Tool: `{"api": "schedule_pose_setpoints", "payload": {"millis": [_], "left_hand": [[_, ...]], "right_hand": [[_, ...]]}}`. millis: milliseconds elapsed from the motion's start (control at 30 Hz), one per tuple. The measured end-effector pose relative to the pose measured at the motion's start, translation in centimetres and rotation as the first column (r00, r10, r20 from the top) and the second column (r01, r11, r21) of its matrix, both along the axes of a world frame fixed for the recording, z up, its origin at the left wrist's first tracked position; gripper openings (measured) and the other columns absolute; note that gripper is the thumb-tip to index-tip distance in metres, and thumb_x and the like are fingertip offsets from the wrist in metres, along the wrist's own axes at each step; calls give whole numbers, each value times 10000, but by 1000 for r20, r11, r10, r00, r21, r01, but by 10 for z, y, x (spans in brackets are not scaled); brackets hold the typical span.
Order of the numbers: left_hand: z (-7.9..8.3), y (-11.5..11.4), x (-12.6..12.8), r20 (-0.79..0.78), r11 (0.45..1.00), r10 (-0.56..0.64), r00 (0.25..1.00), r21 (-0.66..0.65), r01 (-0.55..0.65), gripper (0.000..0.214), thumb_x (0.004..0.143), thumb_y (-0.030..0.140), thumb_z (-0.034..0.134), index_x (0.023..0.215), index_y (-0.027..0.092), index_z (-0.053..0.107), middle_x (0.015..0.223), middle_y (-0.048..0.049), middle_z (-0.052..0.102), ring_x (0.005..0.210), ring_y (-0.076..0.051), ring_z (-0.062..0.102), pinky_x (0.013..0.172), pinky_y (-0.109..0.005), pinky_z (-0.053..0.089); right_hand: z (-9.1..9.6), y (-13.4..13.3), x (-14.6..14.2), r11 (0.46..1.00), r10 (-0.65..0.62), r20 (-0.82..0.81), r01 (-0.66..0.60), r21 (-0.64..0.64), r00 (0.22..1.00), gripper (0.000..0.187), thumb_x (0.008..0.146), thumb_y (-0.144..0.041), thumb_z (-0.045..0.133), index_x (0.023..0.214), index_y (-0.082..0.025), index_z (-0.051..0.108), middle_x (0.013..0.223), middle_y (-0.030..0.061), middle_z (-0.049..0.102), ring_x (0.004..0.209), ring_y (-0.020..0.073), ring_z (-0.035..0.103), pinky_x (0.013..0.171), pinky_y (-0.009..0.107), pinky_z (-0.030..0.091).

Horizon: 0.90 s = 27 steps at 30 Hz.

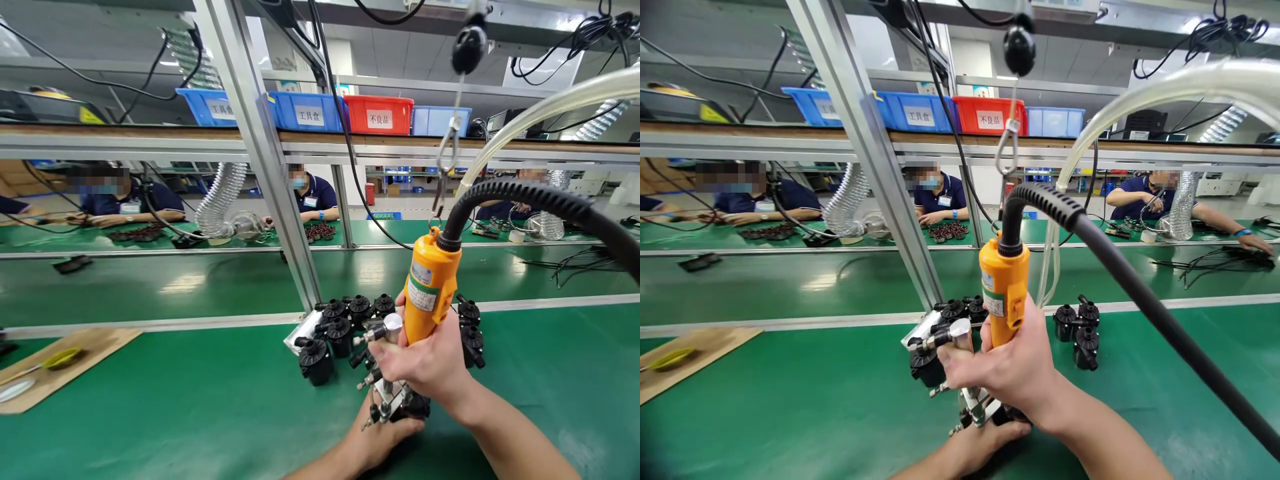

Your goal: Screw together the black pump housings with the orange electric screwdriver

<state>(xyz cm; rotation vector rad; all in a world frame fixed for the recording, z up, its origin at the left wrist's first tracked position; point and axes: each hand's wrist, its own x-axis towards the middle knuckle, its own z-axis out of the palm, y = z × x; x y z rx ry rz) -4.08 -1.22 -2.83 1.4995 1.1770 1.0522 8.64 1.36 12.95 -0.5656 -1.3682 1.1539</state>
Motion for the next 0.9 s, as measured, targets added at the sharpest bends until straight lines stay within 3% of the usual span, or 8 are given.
{"api": "schedule_pose_setpoints", "payload": {"millis": [167, 267, 333, 467, 533, 633, 900], "left_hand": [[-4, 1, 0, -66, 995, 53, 996, 93, -47, 498, 665, 247, 910, 1140, 242, 761, 1192, -65, 813, 1171, -369, 709, 1104, -471, 554], [-10, 1, -3, -116, 985, 131, 985, 128, -116, 495, 670, 304, 944, 1106, 235, 718, 1083, -60, 818, 1048, -348, 737, 998, -459, 591], [-14, 1, -9, -139, 983, 152, 978, 122, -136, 589, 650, 274, 956, 1160, 234, 663, 1116, -66, 800, 1037, -332, 735, 986, -456, 585], [-15, 2, -20, -73, 990, -45, 996, 129, 54, 925, 707, 154, 869, 1532, 250, 463, 1499, -139, 633, 1378, -333, 602, 1198, -465, 438], [-14, 4, -20, -75, 993, -77, 994, 84, 84, 907, 722, 146, 833, 1549, 255, 476, 1387, -105, 691, 1229, -305, 681, 1094, -414, 516], [-12, 6, -12, -115, 999, 31, 993, 30, -28, 758, 681, 140, 837, 1400, 245, 620, 1130, -40, 749, 915, -250, 698, 861, -340, 571], [-5, 5, 0, -77, 995, 93, 993, 53, -89, 652, 656, 147, 864, 1284, 215, 703, 1095, -46, 763, 884, -244, 686, 789, -298, 571]], "right_hand": [[9, 4, 8, 1000, -11, -74, 11, -8, 997, 508, 575, -254, 933, 914, -235, 555, 667, -92, 482, 511, 74, 399, 436, 196, 403], [21, 8, 36, 996, -85, -141, 89, 17, 986, 495, 623, -256, 899, 1010, -231, 591, 668, -88, 527, 489, 81, 443, 438, 208, 422], [28, 11, 60, 982, -173, -162, 183, 47, 972, 494, 663, -278, 891, 1062, -231, 602, 692, -73, 568, 496, 93, 482, 460, 228, 458], [34, 19, 87, 923, -368, -81, 374, 91, 926, 421, 696, -304, 877, 1029, -217, 635, 651, -60, 591, 483, 115, 514, 445, 244, 466], [33, 23, 86, 907, -401, -72, 407, 106, 913, 411, 694, -304, 865, 1024, -223, 633, 639, -64, 586, 474, 117, 510, 429, 241, 451], [31, 26, 76, 901, -399, -105, 411, 141, 911, 442, 687, -305, 854, 1050, -236, 612, 647, -67, 582, 479, 130, 538, 429, 248, 463], [38, 19, 60, 903, -396, -122, 410, 131, 910, 400, 648, -285, 828, 979, -233, 609, 624, -75, 564, 466, 104, 490, 431, 234, 473]]}}
